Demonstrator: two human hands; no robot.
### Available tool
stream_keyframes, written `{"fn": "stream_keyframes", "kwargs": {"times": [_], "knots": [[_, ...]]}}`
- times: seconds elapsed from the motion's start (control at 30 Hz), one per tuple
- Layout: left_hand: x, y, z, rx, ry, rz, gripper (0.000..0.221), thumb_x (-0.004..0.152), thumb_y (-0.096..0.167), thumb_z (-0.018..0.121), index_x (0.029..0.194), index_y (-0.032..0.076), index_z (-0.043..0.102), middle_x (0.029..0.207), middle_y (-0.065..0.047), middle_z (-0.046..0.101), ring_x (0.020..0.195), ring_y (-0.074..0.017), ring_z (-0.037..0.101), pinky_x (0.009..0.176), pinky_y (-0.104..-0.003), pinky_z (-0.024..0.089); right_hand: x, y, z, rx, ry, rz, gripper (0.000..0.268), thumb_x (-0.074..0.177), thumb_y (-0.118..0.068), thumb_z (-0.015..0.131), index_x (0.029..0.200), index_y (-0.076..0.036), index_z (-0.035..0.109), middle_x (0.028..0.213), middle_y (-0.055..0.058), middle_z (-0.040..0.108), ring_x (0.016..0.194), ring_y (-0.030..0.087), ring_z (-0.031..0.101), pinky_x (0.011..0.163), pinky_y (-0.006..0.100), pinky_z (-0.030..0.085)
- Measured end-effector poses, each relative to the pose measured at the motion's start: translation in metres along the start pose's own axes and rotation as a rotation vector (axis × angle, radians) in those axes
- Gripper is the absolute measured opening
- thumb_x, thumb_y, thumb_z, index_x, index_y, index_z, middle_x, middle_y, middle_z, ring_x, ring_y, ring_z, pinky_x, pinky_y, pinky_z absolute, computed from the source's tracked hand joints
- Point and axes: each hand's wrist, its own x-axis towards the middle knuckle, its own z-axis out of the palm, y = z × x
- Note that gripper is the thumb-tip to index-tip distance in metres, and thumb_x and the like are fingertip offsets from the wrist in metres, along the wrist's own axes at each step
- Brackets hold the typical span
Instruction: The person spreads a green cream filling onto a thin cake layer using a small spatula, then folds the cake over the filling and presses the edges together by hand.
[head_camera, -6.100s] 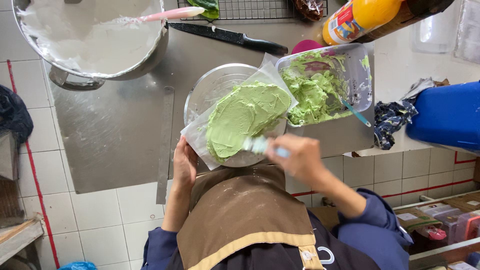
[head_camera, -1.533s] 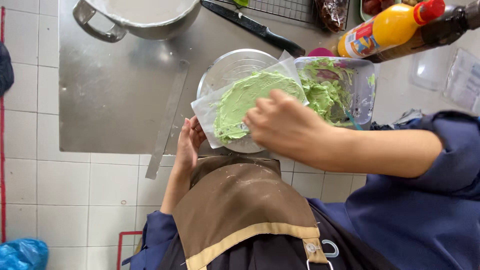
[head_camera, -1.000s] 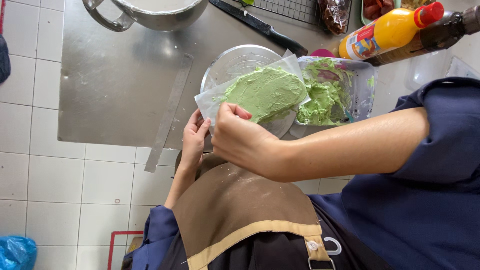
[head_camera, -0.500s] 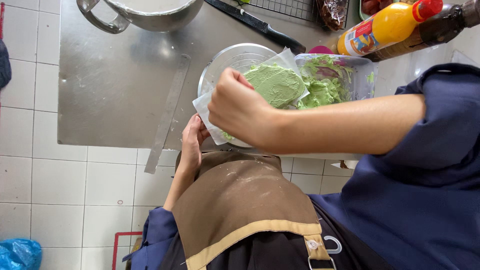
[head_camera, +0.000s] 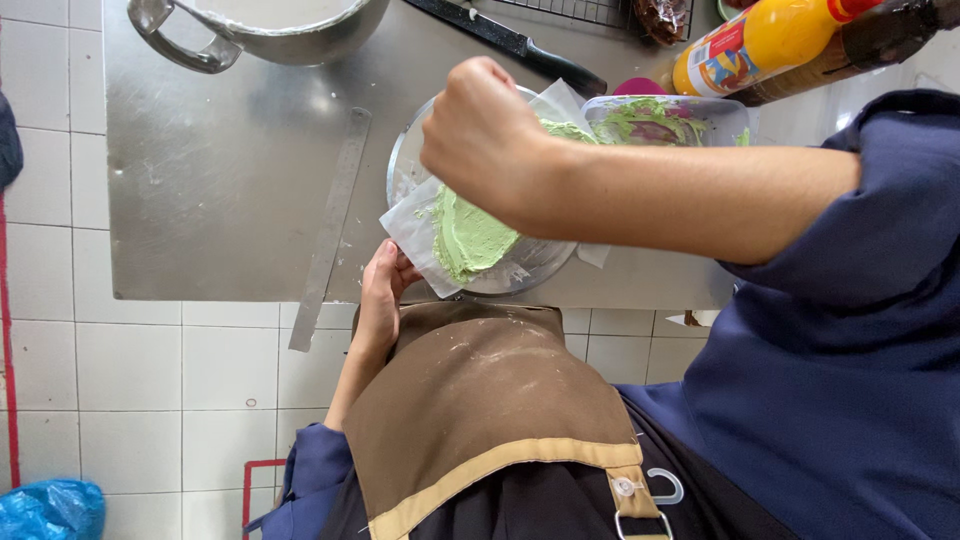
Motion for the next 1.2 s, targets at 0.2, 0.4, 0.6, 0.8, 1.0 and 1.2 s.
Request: {"fn": "stream_keyframes", "kwargs": {"times": [0.2,0.4,0.6,0.8,1.0,1.2], "knots": [[-0.002,0.005,0.002,0.062,0.0,-0.009,0.056,0.107,0.04,0.04,0.139,-0.003,0.054,0.126,-0.015,0.07,0.107,-0.0202,0.068,0.1,-0.037,0.049,0.004,0.019,0.018,0.073,-0.038,0.081,0.006,0.072,-0.02,0.08,0.076,-0.016,0.078,0.076,0.0,0.075,0.076,0.021,0.073,0.06,0.036,0.047],[0.001,0.004,0.0,0.051,-0.011,-0.009,0.056,0.107,0.04,0.039,0.141,-0.002,0.053,0.129,-0.014,0.068,0.112,-0.0201,0.067,0.101,-0.038,0.049,0.007,0.037,0.044,0.102,-0.046,0.13,0.007,0.077,-0.018,0.078,0.082,-0.016,0.081,0.085,0.003,0.078,0.085,0.021,0.074,0.072,0.036,0.047],[0.001,0.004,0.0,0.078,-0.02,-0.005,0.058,0.108,0.042,0.038,0.14,-0.004,0.054,0.128,-0.014,0.069,0.112,-0.021,0.067,0.101,-0.038,0.05,0.008,0.047,0.071,0.146,-0.063,0.239,0.009,0.08,-0.016,0.076,0.087,-0.015,0.081,0.092,0.006,0.079,0.09,0.025,0.073,0.074,0.038,0.05],[0.003,0.005,-0.002,0.087,-0.024,-0.009,0.059,0.107,0.042,0.038,0.14,-0.003,0.054,0.128,-0.013,0.07,0.112,-0.0212,0.068,0.1,-0.038,0.05,-0.002,0.052,0.097,0.164,-0.095,0.253,0.01,0.08,-0.016,0.076,0.089,-0.015,0.082,0.093,0.007,0.079,0.09,0.023,0.073,0.073,0.037,0.053],[0.004,0.005,-0.004,0.085,-0.024,-0.016,0.058,0.107,0.041,0.038,0.142,-0.003,0.052,0.129,-0.014,0.068,0.114,-0.0213,0.068,0.101,-0.039,0.05,-0.012,0.052,0.127,0.405,-0.053,0.406,0.013,0.081,-0.011,0.075,0.092,-0.011,0.082,0.091,0.011,0.078,0.086,0.026,0.074,0.056,0.043,0.057],[0.007,0.005,-0.004,0.081,-0.041,-0.003,0.057,0.107,0.038,0.037,0.144,-0.003,0.05,0.131,-0.015,0.067,0.116,-0.0222,0.067,0.102,-0.041,0.051,-0.038,0.055,0.153,0.44,-0.102,0.445,0.014,0.081,-0.011,0.076,0.093,-0.008,0.082,0.089,0.014,0.077,0.082,0.029,0.074,0.058,0.045,0.059]]}}
